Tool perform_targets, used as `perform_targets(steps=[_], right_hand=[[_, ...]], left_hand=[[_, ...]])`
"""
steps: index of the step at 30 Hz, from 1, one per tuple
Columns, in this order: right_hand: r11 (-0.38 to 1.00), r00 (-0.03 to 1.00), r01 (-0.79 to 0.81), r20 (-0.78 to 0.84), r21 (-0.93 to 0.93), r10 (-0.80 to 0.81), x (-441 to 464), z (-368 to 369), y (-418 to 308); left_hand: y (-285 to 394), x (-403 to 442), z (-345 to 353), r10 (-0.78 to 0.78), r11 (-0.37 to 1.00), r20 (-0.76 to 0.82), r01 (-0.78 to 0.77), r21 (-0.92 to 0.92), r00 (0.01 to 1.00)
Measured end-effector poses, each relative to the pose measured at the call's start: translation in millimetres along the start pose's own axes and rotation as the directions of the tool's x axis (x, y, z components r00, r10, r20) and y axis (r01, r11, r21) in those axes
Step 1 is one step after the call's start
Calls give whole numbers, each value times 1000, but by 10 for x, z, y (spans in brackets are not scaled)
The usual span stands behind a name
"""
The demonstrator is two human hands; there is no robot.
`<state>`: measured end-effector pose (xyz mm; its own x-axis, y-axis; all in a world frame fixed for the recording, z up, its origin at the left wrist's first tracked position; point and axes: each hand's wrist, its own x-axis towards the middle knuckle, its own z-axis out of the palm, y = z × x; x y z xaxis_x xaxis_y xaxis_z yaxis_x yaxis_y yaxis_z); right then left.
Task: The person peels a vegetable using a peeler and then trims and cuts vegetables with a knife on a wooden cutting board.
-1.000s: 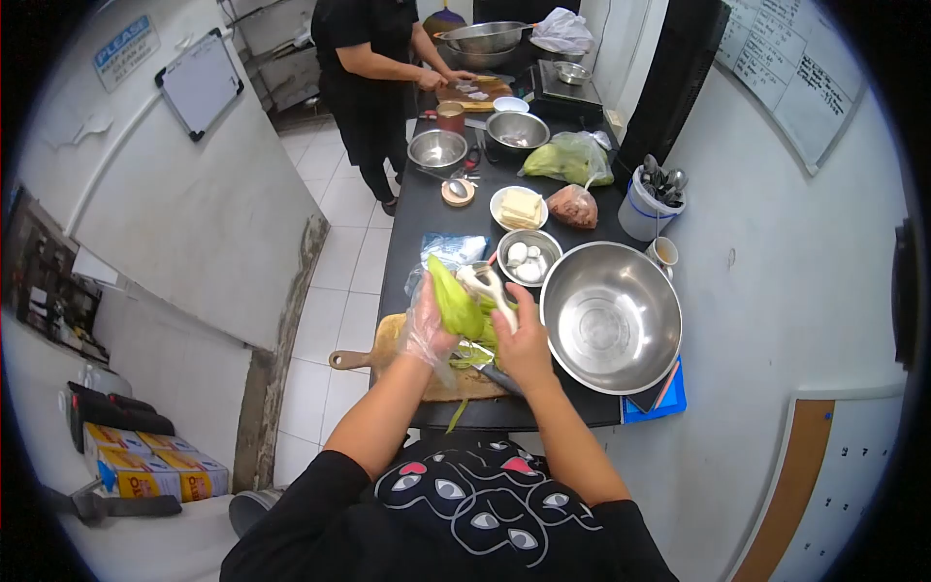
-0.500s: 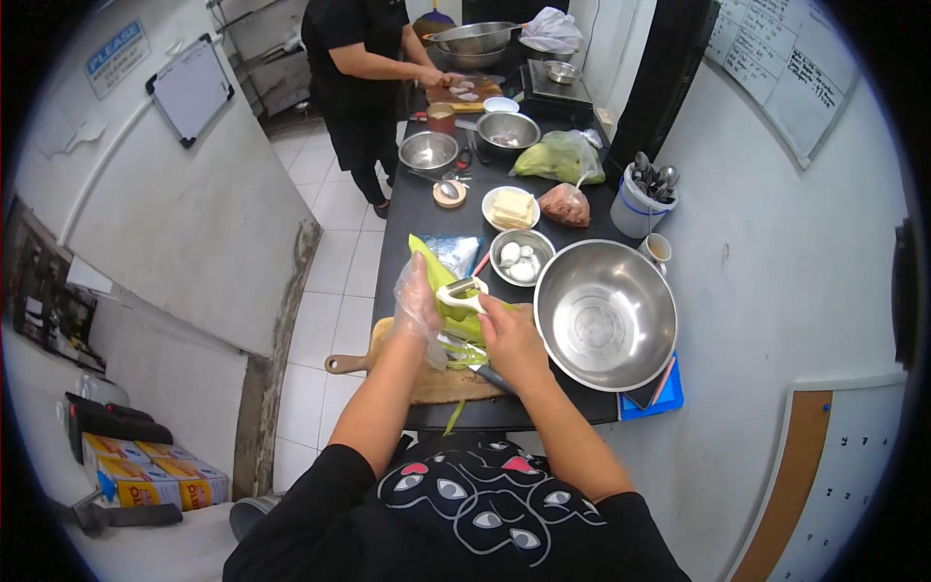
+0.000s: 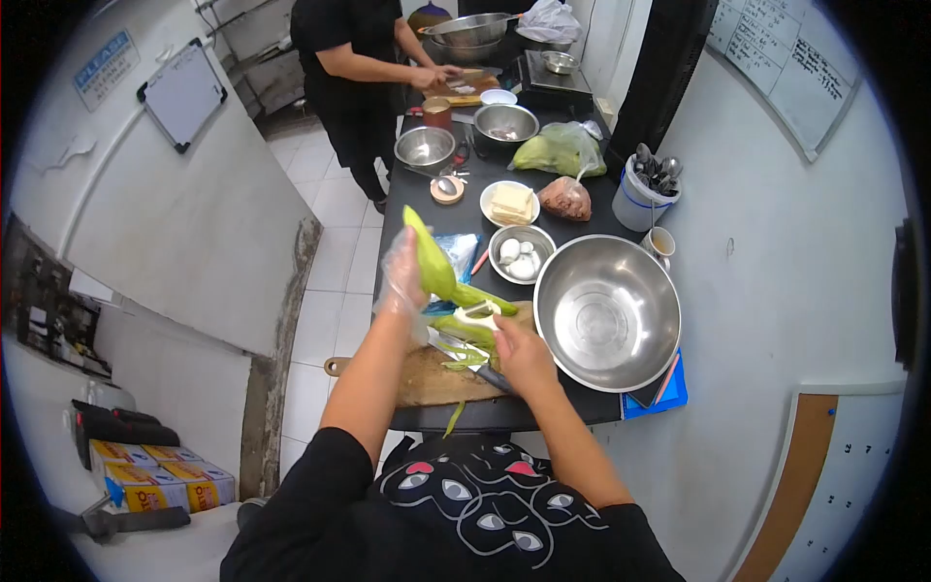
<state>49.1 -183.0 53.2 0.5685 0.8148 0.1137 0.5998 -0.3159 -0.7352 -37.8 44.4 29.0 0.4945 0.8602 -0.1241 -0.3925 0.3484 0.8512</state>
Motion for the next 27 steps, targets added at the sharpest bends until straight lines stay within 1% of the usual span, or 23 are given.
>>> perform_targets(steps=[1, 4, 5, 8, 9, 11, 12, 14, 17, 18, 19, 20, 21, 22, 23, 24, 26, 27], right_hand=[[1000, 1000, -11, -2, 14, 11, 75, -90, -72], [996, 995, 83, -54, -21, -84, 230, -256, -201], [993, 994, 95, -49, -64, -98, 291, -301, -256], [988, 989, 115, -86, -99, -124, 513, -351, -360], [991, 994, 74, -73, -113, -83, 569, -376, -428], [989, 995, 72, -62, -126, -80, 650, -341, -428], [988, 995, 73, -55, -133, -80, 668, -331, -424], [988, 998, 57, 16, -142, -56, 628, -333, -422], [984, 992, 62, 117, -168, -42, 452, -341, -447], [982, 988, 66, 146, -178, -40, 365, -338, -451], [971, 989, 129, 92, -201, -112, 285, -246, -354], [971, 986, 119, 143, -209, -90, 217, -177, -299], [971, 979, 106, 196, -214, -63, 137, -106, -257], [971, 968, 93, 247, -221, -37, 50, -29, -202], [981, 973, 62, 229, -183, -19, -28, 31, -160], [982, 979, 21, 202, -188, 18, -13, 27, -132], [980, 983, -63, 158, -187, 93, -21, -37, -152], [997, 999, 40, 15, -59, -39, -6, -37, -79]], left_hand=[[-12, -43, 70, 54, 993, 64, -61, 98, 996], [-98, -198, 202, -109, 994, 51, 108, 14, 993], [-105, -254, 254, -103, 995, 58, 101, 26, 993], [-203, -294, 236, -97, 989, 190, 74, 124, 977], [-212, -288, 238, -124, 990, 205, 108, 89, 971], [-204, -291, 288, -173, 985, 236, 174, 17, 956], [-201, -296, 309, -181, 983, 212, 185, -2, 960], [-110, -354, 390, -194, 978, 161, 204, -45, 968], [-41, -403, 416, -168, 986, 13, 168, -19, 986], [-57, -357, 350, -142, 988, 11, 143, -60, 990], [-95, -262, 228, -116, 988, 10, 117, -101, 993], [-98, -192, 159, -91, 985, 7, 91, -144, 996], [-116, -94, 114, -125, 959, -46, 109, -261, 991], [-71, -51, 127, -132, 953, -61, 110, -282, 989], [2, -9, 162, -136, 946, -74, 107, -306, 988], [74, 22, 193, -138, 938, -91, 100, -333, 986], [85, 40, 140, -151, 932, -23, 135, -336, 988], [42, 70, 81, -169, 930, 20, 166, -327, 985]])
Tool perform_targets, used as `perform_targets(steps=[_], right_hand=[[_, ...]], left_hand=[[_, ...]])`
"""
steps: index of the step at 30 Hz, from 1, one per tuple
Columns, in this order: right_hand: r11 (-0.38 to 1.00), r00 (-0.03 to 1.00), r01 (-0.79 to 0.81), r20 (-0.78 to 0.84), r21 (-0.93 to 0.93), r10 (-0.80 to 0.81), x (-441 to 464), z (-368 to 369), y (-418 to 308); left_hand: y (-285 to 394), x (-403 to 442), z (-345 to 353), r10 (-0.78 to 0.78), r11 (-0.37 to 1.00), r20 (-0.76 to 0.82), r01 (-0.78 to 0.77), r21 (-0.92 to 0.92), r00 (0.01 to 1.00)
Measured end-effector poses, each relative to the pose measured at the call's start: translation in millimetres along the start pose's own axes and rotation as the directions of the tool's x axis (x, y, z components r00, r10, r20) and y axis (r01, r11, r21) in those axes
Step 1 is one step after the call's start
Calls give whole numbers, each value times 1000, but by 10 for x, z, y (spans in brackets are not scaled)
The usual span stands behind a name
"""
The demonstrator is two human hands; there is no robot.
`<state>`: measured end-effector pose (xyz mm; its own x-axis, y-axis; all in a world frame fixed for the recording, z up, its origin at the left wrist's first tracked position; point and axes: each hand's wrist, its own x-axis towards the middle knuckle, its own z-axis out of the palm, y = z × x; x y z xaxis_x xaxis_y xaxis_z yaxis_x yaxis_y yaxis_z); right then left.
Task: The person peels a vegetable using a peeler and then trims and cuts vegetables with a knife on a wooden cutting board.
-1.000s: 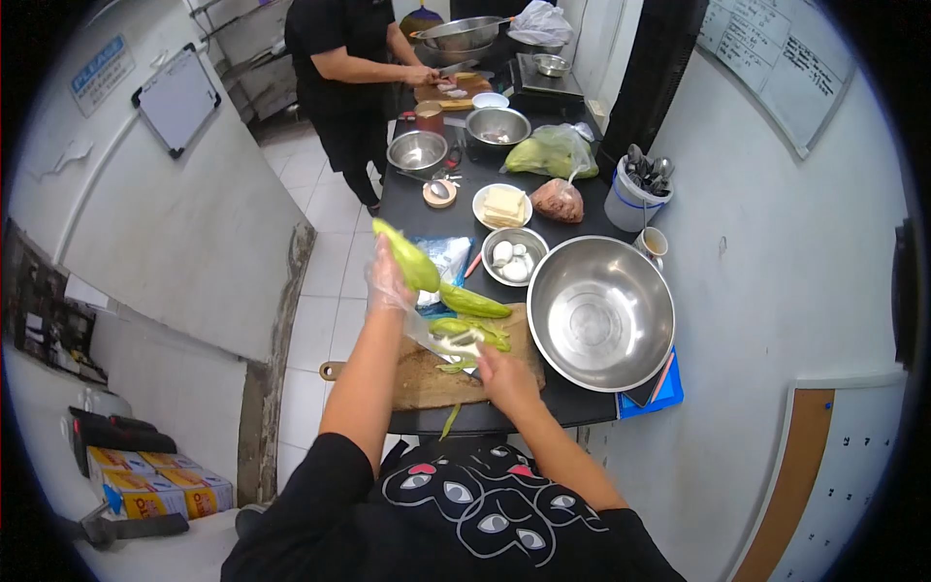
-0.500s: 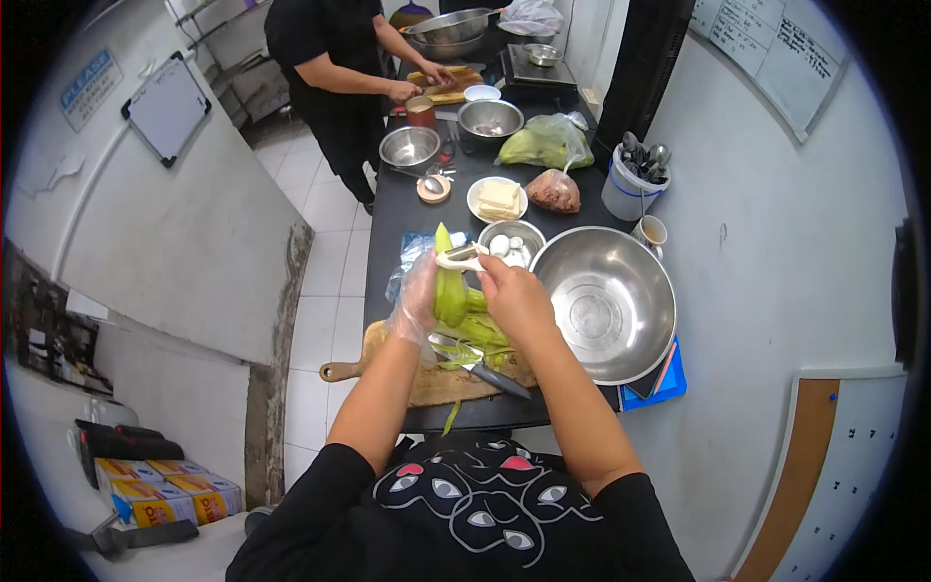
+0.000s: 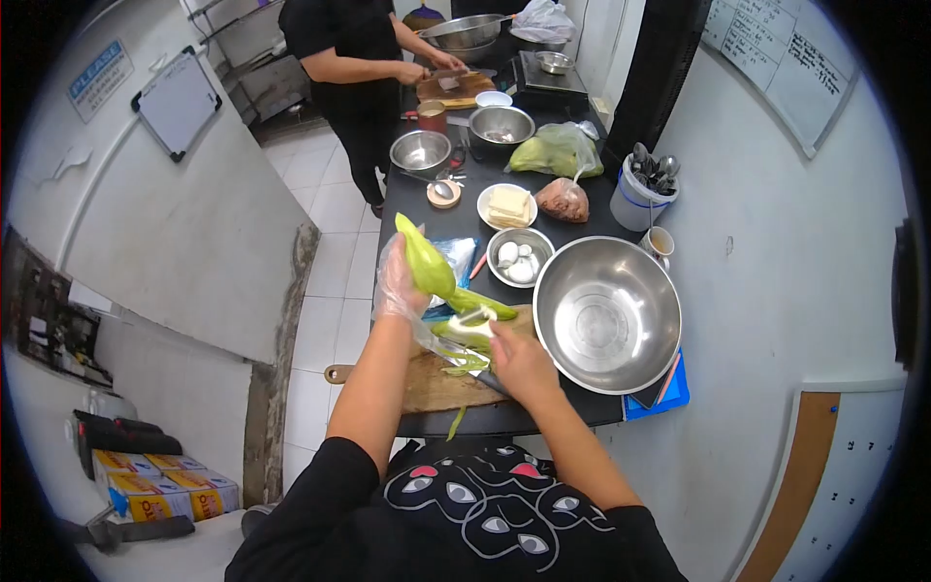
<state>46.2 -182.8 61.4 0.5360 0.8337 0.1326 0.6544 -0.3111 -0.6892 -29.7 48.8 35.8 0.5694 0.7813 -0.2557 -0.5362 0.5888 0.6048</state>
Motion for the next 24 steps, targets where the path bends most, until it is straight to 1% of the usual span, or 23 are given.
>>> perform_targets(steps=[3, 4, 7, 8, 11, 14, 16, 17, 18, 19, 21, 22, 23, 24], right_hand=[[997, 993, 67, -97, 38, -63, 167, -161, -117], [994, 990, 105, -99, 40, -101, 221, -183, -132], [1000, 999, 23, -30, -12, -23, 322, -366, -386], [999, 999, 29, -14, -26, -29, 344, -357, -377], [996, 998, 56, 13, -62, -55, 382, -317, -314], [994, 997, 77, 4, -72, -77, 336, -260, -286], [995, 998, 69, 3, -68, -69, 223, -165, -208], [993, 994, 50, 101, -105, -40, 100, -90, -141], [989, 981, 32, 193, -142, -4, -63, 6, -62], [983, 960, 17, 277, -184, 35, -150, 68, 15], [988, 982, -56, 171, -141, 80, -159, 150, 204], [990, 986, -91, 130, -110, 106, -180, 135, 194], [999, 998, -35, 57, -5, 35, -101, 80, 199], [997, 1000, -3, 15, 81, 2, -31, 38, 155]], left_hand=[[-84, -18, 11, -68, 998, 75, 67, 14, 995], [-137, -63, 23, -84, 996, 89, 83, 13, 992], [-236, -163, 86, -49, 990, 100, 35, 136, 994], [-244, -197, 154, -37, 985, 43, 29, 169, 998], [-286, -160, 92, 83, 959, 66, -98, 266, 994], [-330, -201, 68, 106, 960, 13, -106, 259, 994], [-343, -87, -64, 140, 977, -53, -129, 169, 989], [-302, -57, -99, 152, 982, -90, -141, 125, 984], [-176, 23, -140, 106, 994, -94, -109, -27, 990], [-67, 175, -208, 146, 987, -32, -148, -68, 989], [154, 68, -33, 135, 991, 32, -135, 12, 990], [131, 36, -104, 115, 993, 24, -116, 9, 993], [107, 36, -144, 95, 995, 27, -96, 14, 995], [86, 51, -153, 71, 997, 36, -72, 22, 997]])
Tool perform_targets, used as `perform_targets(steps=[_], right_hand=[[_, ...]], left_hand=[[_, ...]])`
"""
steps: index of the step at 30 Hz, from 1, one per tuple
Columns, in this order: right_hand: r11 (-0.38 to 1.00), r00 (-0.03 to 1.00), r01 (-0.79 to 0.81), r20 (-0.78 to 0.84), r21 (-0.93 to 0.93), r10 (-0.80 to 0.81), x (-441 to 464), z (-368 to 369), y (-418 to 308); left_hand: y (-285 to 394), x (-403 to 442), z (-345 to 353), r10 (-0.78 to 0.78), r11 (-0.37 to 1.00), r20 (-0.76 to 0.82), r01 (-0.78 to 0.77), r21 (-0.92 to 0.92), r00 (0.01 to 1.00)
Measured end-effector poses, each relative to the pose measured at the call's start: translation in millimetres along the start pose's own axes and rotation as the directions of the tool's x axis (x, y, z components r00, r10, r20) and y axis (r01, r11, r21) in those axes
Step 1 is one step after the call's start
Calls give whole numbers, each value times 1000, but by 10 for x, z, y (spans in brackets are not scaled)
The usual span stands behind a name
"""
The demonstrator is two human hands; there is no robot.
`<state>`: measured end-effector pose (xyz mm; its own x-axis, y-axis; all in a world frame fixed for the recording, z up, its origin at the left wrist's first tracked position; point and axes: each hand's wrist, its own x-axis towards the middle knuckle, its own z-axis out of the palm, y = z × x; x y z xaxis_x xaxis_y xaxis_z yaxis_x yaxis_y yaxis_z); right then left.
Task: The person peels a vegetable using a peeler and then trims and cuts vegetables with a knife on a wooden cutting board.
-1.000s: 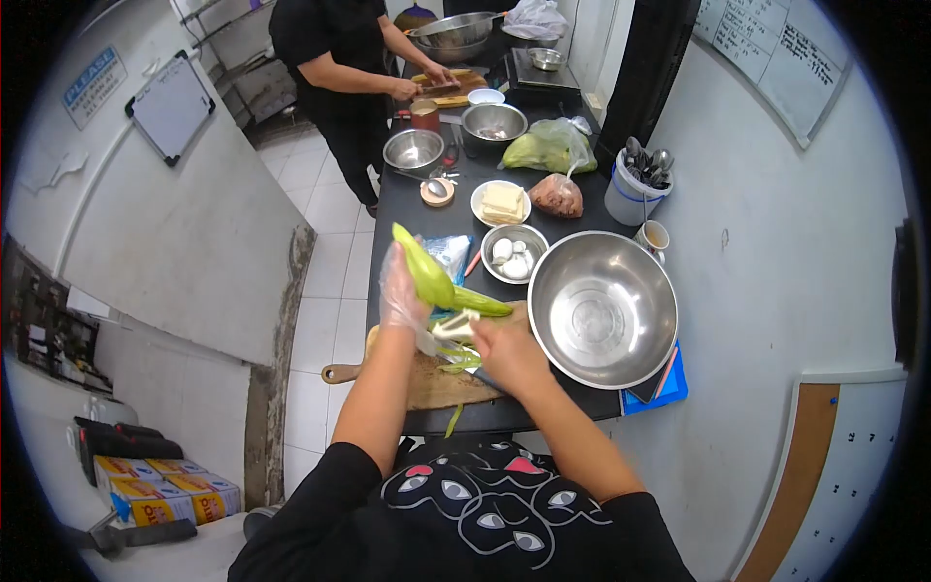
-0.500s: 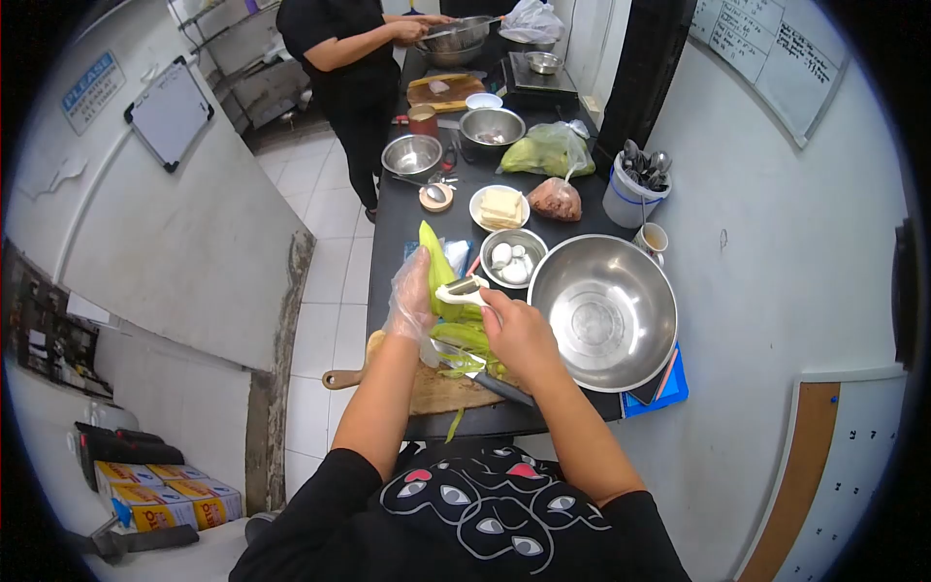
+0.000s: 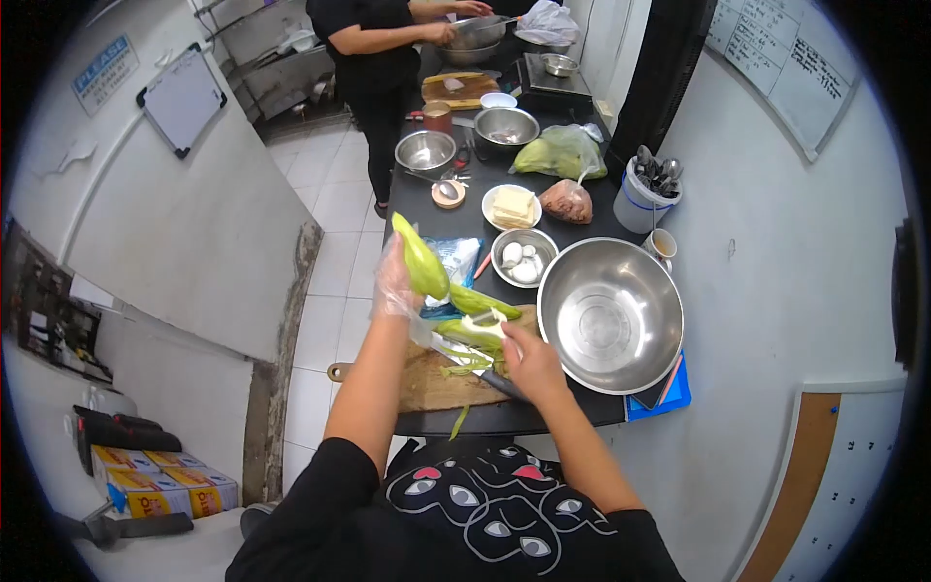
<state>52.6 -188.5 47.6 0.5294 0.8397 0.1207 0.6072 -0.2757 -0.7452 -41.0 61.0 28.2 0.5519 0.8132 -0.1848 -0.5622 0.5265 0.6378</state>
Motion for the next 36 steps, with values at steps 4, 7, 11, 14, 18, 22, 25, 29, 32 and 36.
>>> perform_targets(steps=[4, 7, 11, 14, 18, 22, 25, 29, 32, 36], right_hand=[[995, 996, 67, -62, 75, -62, 271, -206, -365], [993, 991, 109, -88, 45, -105, 435, -197, -387], [997, 999, 33, -36, 72, -31, 297, -196, -463], [996, 996, 68, -56, 59, -65, 129, -54, -290], [999, 999, -29, 29, 36, 28, -35, -9, -119], [978, 984, 117, -154, 173, -91, 145, -77, -133], [989, 993, 78, -98, 125, -66, 335, -237, -311], [992, 995, 75, -75, 97, -68, 378, -246, -374], [996, 999, 42, -12, 78, -41, 158, -253, -346], [993, 997, 70, -22, 100, -68, -62, -63, 1]], left_hand=[[-306, -91, -72, -131, 991, 35, 132, -25, 991], [-278, -388, 337, -155, 987, -96, 157, 13, 983], [-327, -252, 125, -104, 994, -47, 106, 35, 993], [-352, -222, 54, -53, 999, -115, 54, 9, 992], [-170, -42, -49, -52, 991, 9, 52, -124, 999], [-151, -151, 30, -174, 978, 125, 187, -97, 977], [-253, -226, 124, -225, 971, 120, 232, -52, 967], [-281, -239, 203, -199, 980, 114, 201, -2, 973], [-224, -199, 163, -198, 977, 63, 202, -62, 978], [-197, -115, 43, -272, 941, 141, 294, -168, 952]])
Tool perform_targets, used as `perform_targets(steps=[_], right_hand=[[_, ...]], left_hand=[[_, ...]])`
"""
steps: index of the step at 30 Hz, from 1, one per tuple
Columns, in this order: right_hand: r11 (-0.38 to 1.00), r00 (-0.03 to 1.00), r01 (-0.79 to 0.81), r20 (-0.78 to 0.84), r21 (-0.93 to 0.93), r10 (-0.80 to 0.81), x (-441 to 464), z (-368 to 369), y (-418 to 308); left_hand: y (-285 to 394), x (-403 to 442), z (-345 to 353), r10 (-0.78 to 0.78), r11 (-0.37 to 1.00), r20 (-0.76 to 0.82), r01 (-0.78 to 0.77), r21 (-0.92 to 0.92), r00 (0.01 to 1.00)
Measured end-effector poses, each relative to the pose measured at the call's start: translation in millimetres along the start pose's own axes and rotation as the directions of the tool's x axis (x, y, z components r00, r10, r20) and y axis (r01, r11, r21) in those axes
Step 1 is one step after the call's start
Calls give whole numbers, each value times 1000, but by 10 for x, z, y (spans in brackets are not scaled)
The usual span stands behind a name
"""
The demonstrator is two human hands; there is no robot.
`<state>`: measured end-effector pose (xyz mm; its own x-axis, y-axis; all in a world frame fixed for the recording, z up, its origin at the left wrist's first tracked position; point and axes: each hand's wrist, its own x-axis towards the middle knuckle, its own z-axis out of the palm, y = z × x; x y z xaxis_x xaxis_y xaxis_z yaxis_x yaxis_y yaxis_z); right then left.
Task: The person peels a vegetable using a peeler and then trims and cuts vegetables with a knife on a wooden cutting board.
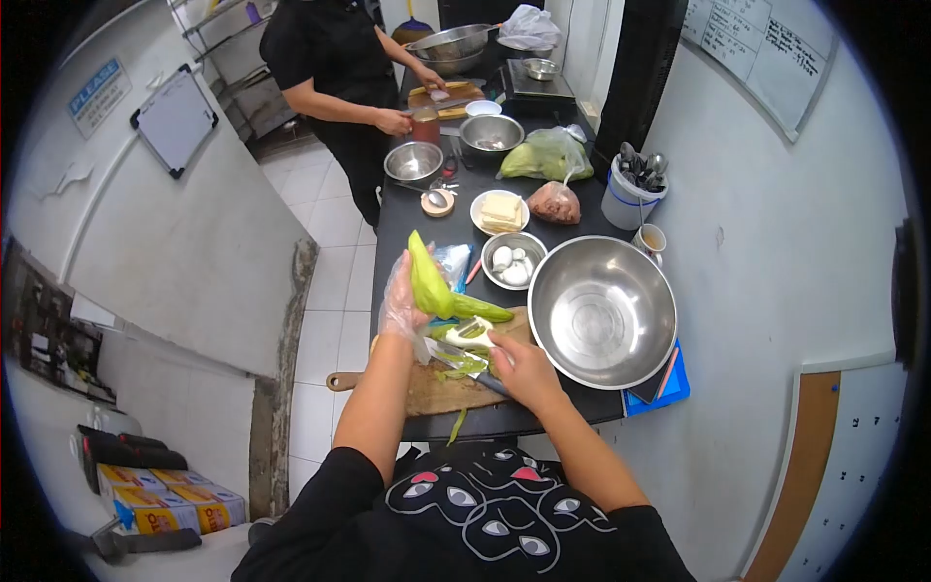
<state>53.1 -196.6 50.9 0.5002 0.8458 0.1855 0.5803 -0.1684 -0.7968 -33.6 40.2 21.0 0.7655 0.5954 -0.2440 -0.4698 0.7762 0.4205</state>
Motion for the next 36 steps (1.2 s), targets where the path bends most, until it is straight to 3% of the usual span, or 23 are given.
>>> perform_targets(steps=[4, 7, 10, 14, 18, 21, 24, 25, 27, 31, 36], right_hand=[[996, 995, 62, -86, 65, -56, 254, -187, -205], [994, 992, 78, -103, 76, -70, 359, -215, -303], [990, 990, 67, -134, 123, -51, 266, -103, -224], [988, 990, 12, -141, 154, 10, 139, -30, -115], [993, 988, -21, -147, 118, 39, 91, -20, -45], [980, 987, -153, -28, 126, 157, 19, -46, -23], [994, 991, -95, 98, 54, 89, -363, 282, 203], [992, 994, -100, 47, 81, 97, -300, 218, 176], [981, 991, -122, -37, 152, 129, -148, 68, 60], [983, 977, 93, -206, 155, -60, 255, -65, -79], [977, 994, -16, -101, 213, 38, 400, -147, -369]], left_hand=[[-67, -11, 39, -24, 1000, 13, 24, -3, 1000], [-129, 59, 60, -69, 988, -29, 64, -142, 997], [-180, 99, 10, -9, 949, -21, 2, -317, 1000], [-366, 81, -33, 85, 969, -247, -137, -205, 965], [-482, 163, -204, 75, 969, -285, -138, -205, 956], [-438, 127, -87, 117, 993, -525, -111, 44, 843], [-28, 259, -147, 163, 932, -405, -276, -237, 900], [100, 353, -439, 146, 921, -73, -163, -354, 987], [134, 279, -379, 120, 929, 16, -106, -355, 993], [-53, 133, -143, 61, 938, 52, -40, -345, 997], [-122, 132, -121, 7, 949, -4, -8, -316, 1000]])
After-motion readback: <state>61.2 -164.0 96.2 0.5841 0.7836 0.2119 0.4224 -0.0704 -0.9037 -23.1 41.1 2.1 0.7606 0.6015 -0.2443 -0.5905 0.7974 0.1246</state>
